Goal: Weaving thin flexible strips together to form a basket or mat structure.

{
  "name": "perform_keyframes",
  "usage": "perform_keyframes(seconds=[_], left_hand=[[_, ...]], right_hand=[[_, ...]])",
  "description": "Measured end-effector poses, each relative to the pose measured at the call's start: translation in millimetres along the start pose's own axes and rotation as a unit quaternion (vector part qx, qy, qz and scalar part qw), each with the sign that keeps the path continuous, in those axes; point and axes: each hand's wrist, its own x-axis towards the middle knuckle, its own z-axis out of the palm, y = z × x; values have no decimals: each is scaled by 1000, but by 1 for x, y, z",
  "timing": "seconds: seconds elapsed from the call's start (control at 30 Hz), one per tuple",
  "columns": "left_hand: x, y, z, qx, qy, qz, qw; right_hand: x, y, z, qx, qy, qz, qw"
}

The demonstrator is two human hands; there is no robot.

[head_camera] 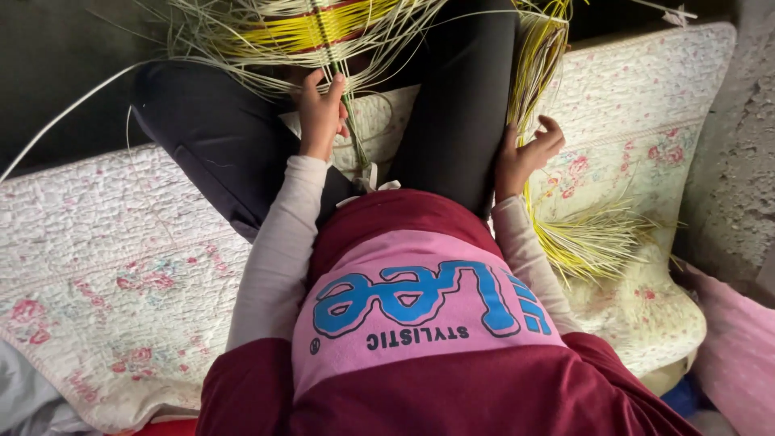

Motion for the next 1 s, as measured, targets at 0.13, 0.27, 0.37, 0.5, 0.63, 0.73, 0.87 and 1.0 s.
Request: perform_keyframes(seconds=[0.13, 0.27, 0.37, 0.5, 0.63, 0.73, 0.87, 1.0], left_hand=[[-16, 1, 2, 8, 40, 42, 998], [-46, 31, 8, 10, 45, 44, 998], [-61, 45, 6, 8, -28, 121, 992], [-74, 61, 16, 26, -79, 190, 978], [-103, 88, 37, 67, -126, 312, 939], [-125, 103, 50, 64, -128, 414, 899], [-144, 114, 54, 134, -148, 509, 838], [-149, 112, 71, 140, -192, 458, 857]], right_hand=[[3, 77, 14, -60, -140, 188, 970], [16, 56, 0, -38, -235, 179, 955], [15, 1, -30, -22, -179, 122, 976], [3, -40, -54, -57, -204, 48, 976], [-9, -67, -59, -59, -256, 14, 965], [-13, -75, -55, -55, -268, -8, 962], [-13, -76, -52, -64, -245, -55, 966], [-15, -74, -51, -58, -237, -67, 968]])
